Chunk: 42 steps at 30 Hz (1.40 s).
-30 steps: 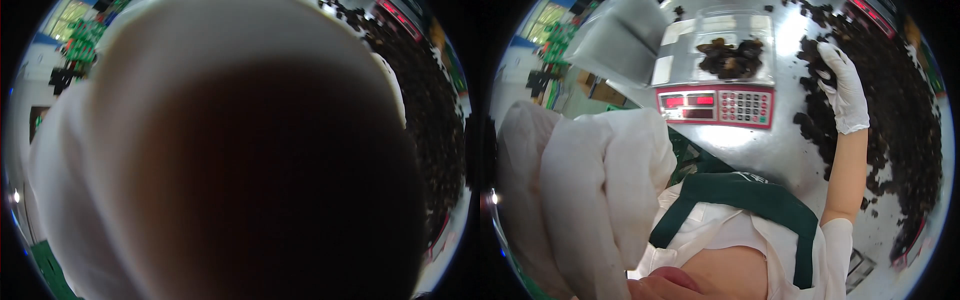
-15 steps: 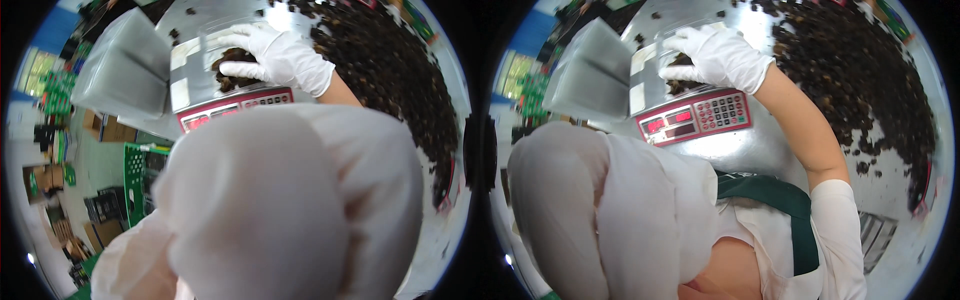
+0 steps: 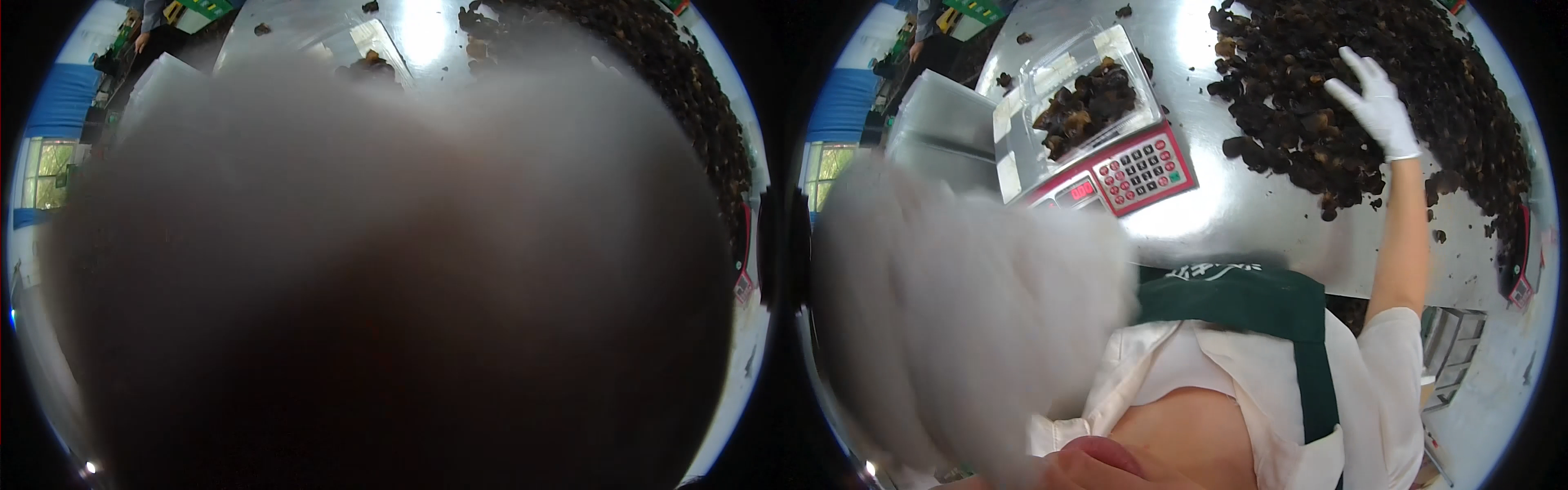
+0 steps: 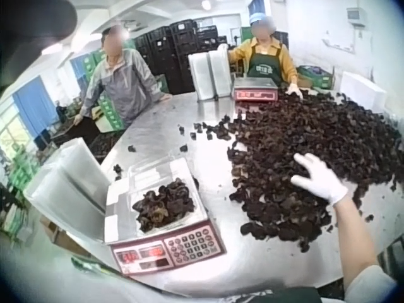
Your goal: The person sorts through a pile of dried fungus on a metal table by hand, places them into plastic containers on a digital scale to reach a target weight, and then moves the filled containers to a green crate.
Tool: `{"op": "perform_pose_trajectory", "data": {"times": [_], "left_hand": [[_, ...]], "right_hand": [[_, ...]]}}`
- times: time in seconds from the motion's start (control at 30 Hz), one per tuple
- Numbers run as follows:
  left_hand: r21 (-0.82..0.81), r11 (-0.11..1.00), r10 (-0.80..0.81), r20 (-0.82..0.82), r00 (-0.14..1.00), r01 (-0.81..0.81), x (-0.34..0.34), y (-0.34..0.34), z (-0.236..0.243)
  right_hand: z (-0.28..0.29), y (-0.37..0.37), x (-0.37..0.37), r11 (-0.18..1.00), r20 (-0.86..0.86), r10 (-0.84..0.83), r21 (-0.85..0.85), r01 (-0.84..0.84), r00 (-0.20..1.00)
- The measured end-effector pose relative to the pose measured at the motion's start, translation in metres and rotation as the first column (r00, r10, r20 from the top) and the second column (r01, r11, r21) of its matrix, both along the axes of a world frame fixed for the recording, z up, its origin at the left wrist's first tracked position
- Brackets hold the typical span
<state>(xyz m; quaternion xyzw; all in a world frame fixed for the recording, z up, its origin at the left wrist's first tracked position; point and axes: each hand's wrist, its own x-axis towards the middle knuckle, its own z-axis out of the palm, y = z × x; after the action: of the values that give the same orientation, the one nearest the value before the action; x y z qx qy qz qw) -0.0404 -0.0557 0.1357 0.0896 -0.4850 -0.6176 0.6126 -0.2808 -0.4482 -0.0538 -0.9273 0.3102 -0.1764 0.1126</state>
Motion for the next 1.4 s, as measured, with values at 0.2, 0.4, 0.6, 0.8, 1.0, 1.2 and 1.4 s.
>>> {"op": "perform_pose_trajectory", "data": {"times": [0.2,0.4,0.6,0.8,1.0,1.2,1.4], "left_hand": [[0.033,0.539,0.815,-0.273,0.511,-0.842,0.001,0.062,-0.029],[0.172,-0.027,0.992,-0.118,-0.048,-0.985,0.026,0.16,-0.07],[-0.218,-0.25,0.847,0.424,-0.322,-0.943,0.034,0.154,-0.099],[-0.185,-0.12,0.606,0.765,-0.219,-0.975,0.048,0.096,-0.118],[-0.746,0.075,0.502,0.602,-0.621,-0.662,0.06,0.031,-0.118],[-0.867,0.225,0.668,0.469,-0.577,-0.445,0.037,-0.02,-0.084],[-0.764,0.129,0.789,0.466,-0.402,-0.633,0.079,0.002,-0.086]], "right_hand": [[-0.064,0.02,0.016,0.991,0.148,0.001,-0.13,0.018,0.989],[-0.042,-0.024,-0.003,0.988,0.256,-0.069,0.15,0.03,0.964],[-0.009,-0.041,0.008,0.837,0.292,-0.264,0.543,0.068,0.919],[0.039,0.054,0.079,0.491,0.473,-0.334,0.826,-0.278,0.815],[0.059,0.101,0.12,0.274,0.467,-0.237,0.874,-0.403,0.852],[0.087,0.162,0.178,0.189,0.49,0.061,0.85,-0.492,0.87],[0.102,0.212,0.247,0.149,0.628,0.221,0.735,-0.662,0.747]]}}
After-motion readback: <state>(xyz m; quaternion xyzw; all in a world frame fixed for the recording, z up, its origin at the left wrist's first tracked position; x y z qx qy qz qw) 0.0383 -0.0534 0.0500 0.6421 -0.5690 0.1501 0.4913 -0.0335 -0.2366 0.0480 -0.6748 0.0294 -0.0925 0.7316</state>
